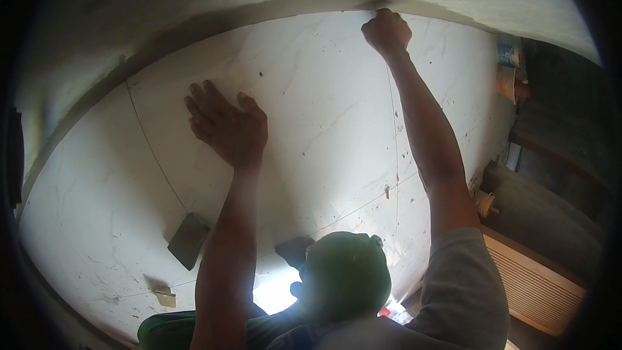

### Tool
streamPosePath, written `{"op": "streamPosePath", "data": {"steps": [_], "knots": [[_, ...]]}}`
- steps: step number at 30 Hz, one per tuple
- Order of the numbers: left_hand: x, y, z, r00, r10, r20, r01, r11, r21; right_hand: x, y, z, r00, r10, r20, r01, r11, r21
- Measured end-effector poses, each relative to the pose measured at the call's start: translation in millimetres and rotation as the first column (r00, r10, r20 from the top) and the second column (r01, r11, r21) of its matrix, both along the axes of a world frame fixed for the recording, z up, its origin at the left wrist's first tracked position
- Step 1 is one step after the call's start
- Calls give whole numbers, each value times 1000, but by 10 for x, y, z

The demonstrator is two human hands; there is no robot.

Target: The person applies grout to the junction between floor tiles and the wall using an applicator block and a putty knife, then wipes away the excess material with the block and by hand.

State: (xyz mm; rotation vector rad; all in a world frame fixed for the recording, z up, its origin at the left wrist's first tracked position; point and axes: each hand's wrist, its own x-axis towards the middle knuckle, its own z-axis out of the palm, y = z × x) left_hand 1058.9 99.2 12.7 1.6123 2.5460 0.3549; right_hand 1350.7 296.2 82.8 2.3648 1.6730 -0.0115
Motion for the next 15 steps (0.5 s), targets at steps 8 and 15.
{"op": "streamPosePath", "data": {"steps": [8,15], "knots": [[21,-9,-4,1000,-9,3,9,1000,1,-67,-39,3,1000,19,-5,-19,1000,24],[2,-13,-37,1000,9,-16,-9,1000,-1,-429,-184,16,991,123,-49,-122,992,8]]}}
